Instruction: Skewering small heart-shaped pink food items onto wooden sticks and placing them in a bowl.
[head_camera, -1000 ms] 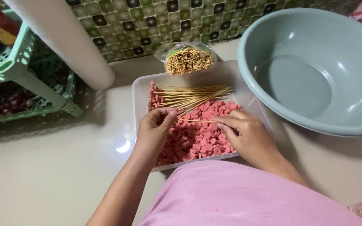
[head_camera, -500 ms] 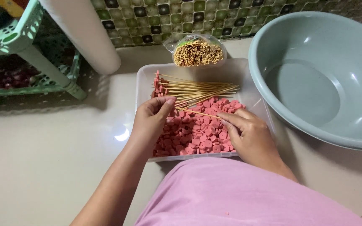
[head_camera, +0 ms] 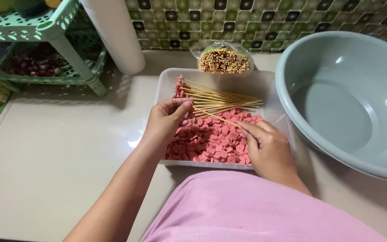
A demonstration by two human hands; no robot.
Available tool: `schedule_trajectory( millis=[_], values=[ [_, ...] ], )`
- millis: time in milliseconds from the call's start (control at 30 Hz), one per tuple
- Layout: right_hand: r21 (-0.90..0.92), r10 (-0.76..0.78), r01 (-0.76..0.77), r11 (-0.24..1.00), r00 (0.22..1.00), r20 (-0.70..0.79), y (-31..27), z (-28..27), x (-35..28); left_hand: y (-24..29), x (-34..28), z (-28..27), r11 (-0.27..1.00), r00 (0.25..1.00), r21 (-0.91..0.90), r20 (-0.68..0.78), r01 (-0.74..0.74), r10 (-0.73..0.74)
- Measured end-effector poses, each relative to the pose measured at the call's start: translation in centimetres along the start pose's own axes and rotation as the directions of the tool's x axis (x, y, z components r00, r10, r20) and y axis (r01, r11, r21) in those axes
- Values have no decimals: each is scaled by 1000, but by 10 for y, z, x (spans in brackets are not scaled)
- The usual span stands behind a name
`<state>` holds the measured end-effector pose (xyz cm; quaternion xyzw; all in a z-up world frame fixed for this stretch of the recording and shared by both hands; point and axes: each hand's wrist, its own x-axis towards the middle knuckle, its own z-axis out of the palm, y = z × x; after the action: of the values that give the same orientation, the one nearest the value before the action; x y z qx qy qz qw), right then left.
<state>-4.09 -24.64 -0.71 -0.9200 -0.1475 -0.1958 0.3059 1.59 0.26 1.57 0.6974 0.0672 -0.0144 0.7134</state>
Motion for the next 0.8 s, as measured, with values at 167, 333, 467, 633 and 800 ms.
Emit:
schedule_trajectory(
  millis=[167, 333, 467, 633, 800],
  values=[
    [28, 17, -18, 999, 1000, 23, 1, -1, 1, -2, -3, -2, 1000, 1000, 19, 14, -7, 6],
    [69, 37, -40, 997, 998, 44, 2, -1, 1, -7, -6, -3, 999, 999, 34, 25, -38, 37],
    [44, 35, -37, 998, 999, 38, -3, -5, 1, 2, -16, 2, 998, 999, 44, 21, -43, 42],
    [-48, 37, -30, 998, 987, 154, 1, -14, 2, -16, 3, -9, 932, 983, 313, 52, -184, 176],
    [-10, -39, 43, 999, 976, 216, 0, -26, 11, -14, -3, -4, 740, 947, 596, 125, -311, 297]
  ],
)
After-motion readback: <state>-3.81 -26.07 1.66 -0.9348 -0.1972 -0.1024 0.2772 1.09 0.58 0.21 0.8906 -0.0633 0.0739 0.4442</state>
